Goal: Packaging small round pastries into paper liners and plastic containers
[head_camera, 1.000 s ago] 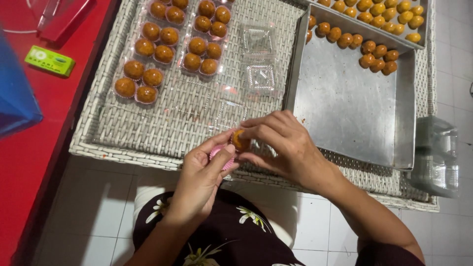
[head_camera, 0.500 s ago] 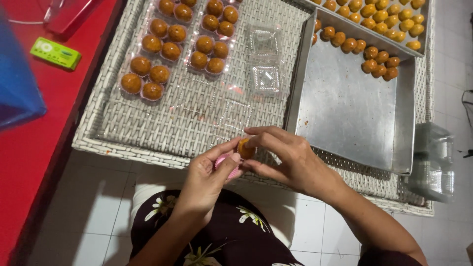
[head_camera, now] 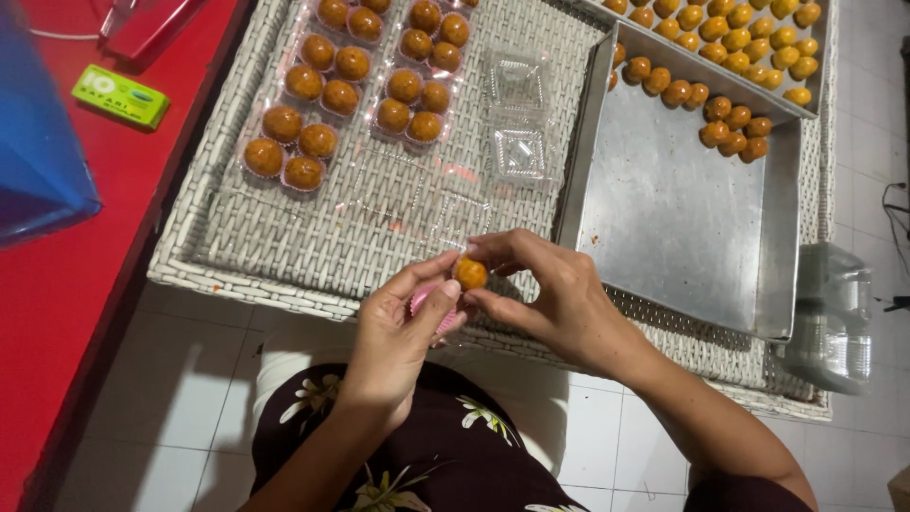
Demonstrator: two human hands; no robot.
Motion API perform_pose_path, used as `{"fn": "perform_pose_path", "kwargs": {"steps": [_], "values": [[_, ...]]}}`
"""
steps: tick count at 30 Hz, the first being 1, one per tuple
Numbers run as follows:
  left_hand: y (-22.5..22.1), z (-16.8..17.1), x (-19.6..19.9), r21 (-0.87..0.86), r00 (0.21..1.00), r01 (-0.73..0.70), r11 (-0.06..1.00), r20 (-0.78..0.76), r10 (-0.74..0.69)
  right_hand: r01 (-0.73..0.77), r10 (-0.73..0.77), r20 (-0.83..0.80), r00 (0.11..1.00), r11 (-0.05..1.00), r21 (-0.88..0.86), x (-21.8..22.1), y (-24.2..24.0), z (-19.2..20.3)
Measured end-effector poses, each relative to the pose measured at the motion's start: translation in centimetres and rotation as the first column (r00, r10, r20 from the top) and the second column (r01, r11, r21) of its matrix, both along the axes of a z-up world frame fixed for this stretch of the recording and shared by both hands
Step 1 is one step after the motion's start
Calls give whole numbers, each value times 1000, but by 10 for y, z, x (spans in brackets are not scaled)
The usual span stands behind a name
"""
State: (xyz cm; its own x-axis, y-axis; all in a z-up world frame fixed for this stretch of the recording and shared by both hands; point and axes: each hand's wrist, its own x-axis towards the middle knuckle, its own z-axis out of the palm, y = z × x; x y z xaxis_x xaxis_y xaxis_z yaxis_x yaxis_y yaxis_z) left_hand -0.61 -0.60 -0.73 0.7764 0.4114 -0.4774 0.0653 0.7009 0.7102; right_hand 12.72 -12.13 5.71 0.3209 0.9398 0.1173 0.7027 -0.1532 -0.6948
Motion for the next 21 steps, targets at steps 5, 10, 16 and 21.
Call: {"fn": "perform_pose_path", "kwargs": {"steps": [5,10,16,21], "values": [[3,5,-2,47,999,37,998,-5,-37,-32,29,77,997,999,33,0,0,-3],[-3,-9,-2,21,999,40,999,-36,-39,-38,33,132,991,999,34,-3,-3,-5],[3,1,-5,-8,997,72,997,36,-72,-95,65,315,947,992,80,17,-5,-28],[9,-14,-18,143,999,-26,989,30,22,-28,-24,520,854,995,91,47,12,-26]]}}
